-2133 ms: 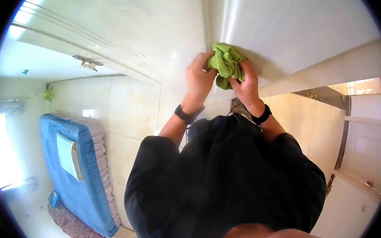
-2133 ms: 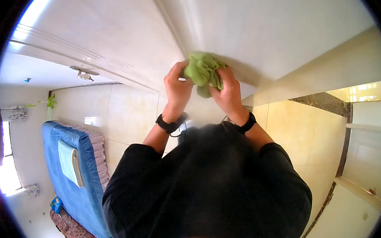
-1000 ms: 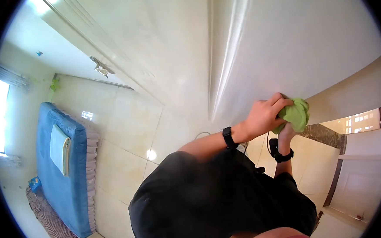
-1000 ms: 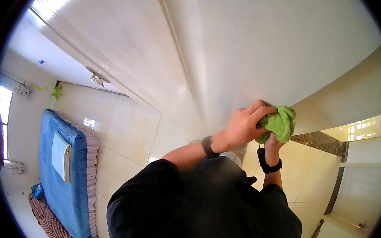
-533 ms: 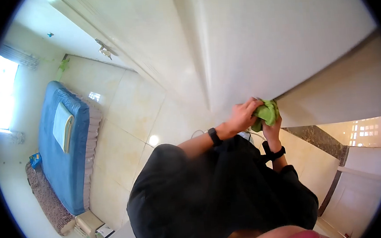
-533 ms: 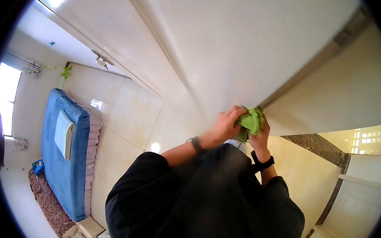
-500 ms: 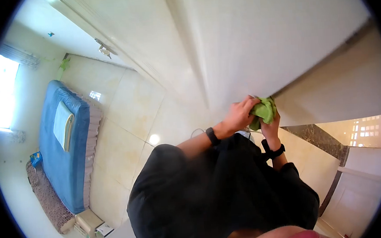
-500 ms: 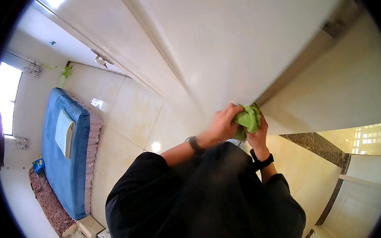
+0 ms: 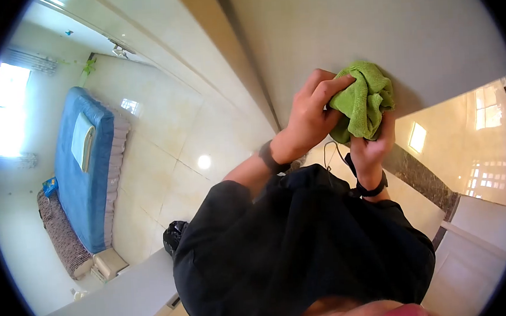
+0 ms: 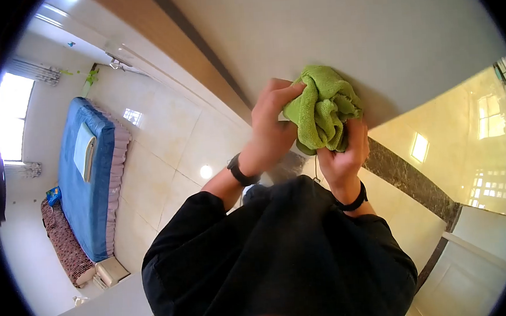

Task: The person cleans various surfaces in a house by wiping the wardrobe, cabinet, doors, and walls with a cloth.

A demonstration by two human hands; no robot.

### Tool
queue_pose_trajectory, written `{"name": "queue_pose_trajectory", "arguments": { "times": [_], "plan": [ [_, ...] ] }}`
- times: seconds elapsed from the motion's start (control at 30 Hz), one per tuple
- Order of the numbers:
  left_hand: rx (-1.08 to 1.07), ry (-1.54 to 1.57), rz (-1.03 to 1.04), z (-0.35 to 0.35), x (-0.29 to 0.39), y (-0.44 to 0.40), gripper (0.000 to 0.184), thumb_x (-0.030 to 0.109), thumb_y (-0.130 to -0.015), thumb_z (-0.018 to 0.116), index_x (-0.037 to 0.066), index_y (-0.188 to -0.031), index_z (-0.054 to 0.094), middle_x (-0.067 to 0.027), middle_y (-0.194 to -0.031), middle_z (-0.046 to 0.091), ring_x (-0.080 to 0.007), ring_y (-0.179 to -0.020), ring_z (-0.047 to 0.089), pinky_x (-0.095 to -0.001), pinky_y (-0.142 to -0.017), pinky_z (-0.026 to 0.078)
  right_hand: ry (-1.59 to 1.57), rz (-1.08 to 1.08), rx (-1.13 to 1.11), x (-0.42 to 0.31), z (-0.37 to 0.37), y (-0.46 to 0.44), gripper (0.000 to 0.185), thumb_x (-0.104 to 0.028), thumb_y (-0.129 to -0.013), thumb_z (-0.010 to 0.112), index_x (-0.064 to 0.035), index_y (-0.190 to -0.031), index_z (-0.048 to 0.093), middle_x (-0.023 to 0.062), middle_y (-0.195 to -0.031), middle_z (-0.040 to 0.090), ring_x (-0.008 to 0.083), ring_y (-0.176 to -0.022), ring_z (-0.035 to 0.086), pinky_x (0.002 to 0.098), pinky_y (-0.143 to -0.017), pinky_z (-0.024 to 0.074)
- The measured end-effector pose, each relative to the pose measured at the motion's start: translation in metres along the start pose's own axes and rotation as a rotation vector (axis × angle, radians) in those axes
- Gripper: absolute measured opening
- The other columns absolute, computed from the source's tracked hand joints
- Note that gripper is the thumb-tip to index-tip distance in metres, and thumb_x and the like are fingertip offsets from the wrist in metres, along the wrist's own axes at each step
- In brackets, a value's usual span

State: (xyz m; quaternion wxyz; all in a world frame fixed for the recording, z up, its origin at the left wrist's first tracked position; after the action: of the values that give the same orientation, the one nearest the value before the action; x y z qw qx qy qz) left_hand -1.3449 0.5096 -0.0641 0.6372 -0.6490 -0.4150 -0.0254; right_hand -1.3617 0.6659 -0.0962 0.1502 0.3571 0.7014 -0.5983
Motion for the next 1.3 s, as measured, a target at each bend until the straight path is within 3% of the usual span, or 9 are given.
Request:
{"name": "queue_pose_trajectory", "arguments": {
  "times": [0.17, 0.33, 0.4, 0.47, 0.6, 0.73, 1.0, 1.1, 1.3],
  "plan": [
    [-0.121, 0.011, -0.09, 0.053, -0.01, 0.044, 0.041, -0.004, -0.069, 0.073, 0.007, -0.107, 0.06, -0.0107, -0.087, 0.054, -0.0277, -0.073, 0.057, -0.0351, -0.059, 0.048, 0.009, -0.014, -0.076, 0.03, -0.04, 0.023, 0.04, -0.002, -0.071, 0.075, 0.0026, -0.108, 0.061, 0.021, -0.103, 0.063, 0.0376, -0.088, 0.063, 0.0384, -0.076, 0.0516],
    [-0.222, -0.029, -0.358, 0.081, -0.038, 0.113, 0.039, -0.008, -0.069, 0.067, 0.005, -0.105, 0.058, -0.0127, -0.088, 0.054, -0.032, -0.073, 0.057, -0.0369, -0.06, 0.048, -0.027, 0.079, -0.255, 0.075, -0.046, 0.067, 0.048, 0.002, -0.067, 0.072, 0.0018, -0.114, 0.059, 0.0213, -0.099, 0.06, 0.0401, -0.085, 0.063, 0.0402, -0.071, 0.0523],
    [-0.198, -0.06, -0.372, 0.081, -0.03, 0.113, 0.039, -0.01, -0.069, 0.065, 0.004, -0.105, 0.057, -0.0132, -0.089, 0.056, -0.0324, -0.072, 0.058, -0.0359, -0.061, 0.048, -0.046, 0.132, -0.322, 0.083, -0.051, 0.069, 0.044, 0.0, -0.072, 0.071, 0.0025, -0.114, 0.059, 0.0215, -0.109, 0.06, 0.0385, -0.094, 0.062, 0.037, -0.081, 0.0507],
    [-0.186, -0.072, -0.404, 0.081, -0.016, 0.104, 0.038, -0.009, -0.069, 0.065, 0.004, -0.104, 0.057, -0.0133, -0.09, 0.056, -0.0323, -0.072, 0.058, -0.0351, -0.06, 0.048, -0.105, 0.101, -0.302, 0.077, -0.057, 0.058, 0.044, -0.001, -0.072, 0.071, 0.0031, -0.114, 0.06, 0.0214, -0.109, 0.061, 0.0374, -0.094, 0.063, 0.037, -0.08, 0.0509],
    [0.024, -0.117, -0.091, 0.076, 0.026, 0.055, 0.038, -0.009, -0.069, 0.069, 0.003, -0.104, 0.059, -0.0127, -0.086, 0.056, -0.027, -0.068, 0.058, -0.0323, -0.058, 0.047, -0.207, -0.059, -0.183, 0.055, -0.066, 0.017, 0.041, -0.003, -0.073, 0.072, 0.0048, -0.112, 0.061, 0.0214, -0.108, 0.061, 0.0358, -0.094, 0.064, 0.0373, -0.08, 0.0511],
    [0.064, -0.145, 0.007, 0.08, 0.046, 0.032, 0.04, -0.006, -0.068, 0.075, 0.004, -0.104, 0.06, -0.0108, -0.083, 0.055, -0.0232, -0.067, 0.056, -0.0299, -0.056, 0.045, -0.333, -0.019, -0.085, 0.049, -0.071, -0.004, 0.047, -0.003, -0.066, 0.077, 0.0055, -0.11, 0.063, 0.0207, -0.102, 0.063, 0.03, -0.086, 0.065, 0.0324, -0.074, 0.0515],
    [-0.062, -0.08, -0.113, 0.091, -0.003, 0.092, 0.035, -0.001, -0.073, 0.076, 0.006, -0.102, 0.058, -0.0106, -0.083, 0.055, -0.0255, -0.069, 0.056, -0.0322, -0.058, 0.046, -0.427, 0.246, -0.194, 0.089, -0.06, 0.043, 0.036, 0.001, -0.073, 0.073, 0.0032, -0.108, 0.064, 0.012, -0.11, 0.065, 0.0187, -0.096, 0.062, 0.0293, -0.085, 0.0476],
    [-0.157, -0.069, -0.244, 0.094, -0.016, 0.113, 0.04, -0.01, -0.069, 0.069, 0.005, -0.104, 0.058, -0.0118, -0.087, 0.054, -0.0288, -0.073, 0.057, -0.0333, -0.063, 0.047, -0.434, 0.389, -0.254, 0.108, -0.051, 0.067, 0.036, 0.001, -0.074, 0.071, 0.0014, -0.11, 0.064, 0.008, -0.107, 0.065, 0.0144, -0.095, 0.061, 0.0264, -0.084, 0.0471],
    [-0.205, -0.09, -0.335, 0.091, -0.004, 0.1, 0.043, -0.012, -0.068, 0.064, 0.005, -0.108, 0.057, -0.0121, -0.091, 0.053, -0.0298, -0.076, 0.057, -0.0339, -0.065, 0.048, -0.339, 0.28, -0.148, 0.089, -0.056, 0.055, 0.041, -0.001, -0.073, 0.074, 0.0023, -0.112, 0.062, 0.0086, -0.103, 0.065, 0.0152, -0.094, 0.061, 0.028, -0.085, 0.0481]
  ]
}}
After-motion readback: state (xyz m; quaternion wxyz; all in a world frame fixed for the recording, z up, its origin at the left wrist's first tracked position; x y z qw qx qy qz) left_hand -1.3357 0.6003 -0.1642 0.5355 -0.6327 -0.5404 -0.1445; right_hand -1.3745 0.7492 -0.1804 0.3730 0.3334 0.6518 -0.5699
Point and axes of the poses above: each hand's wrist, its own y-axis away from the middle knuckle, its own z-axis out of the palm, x = y × z, the point moved 7 cm from there along -y, towards the middle knuckle
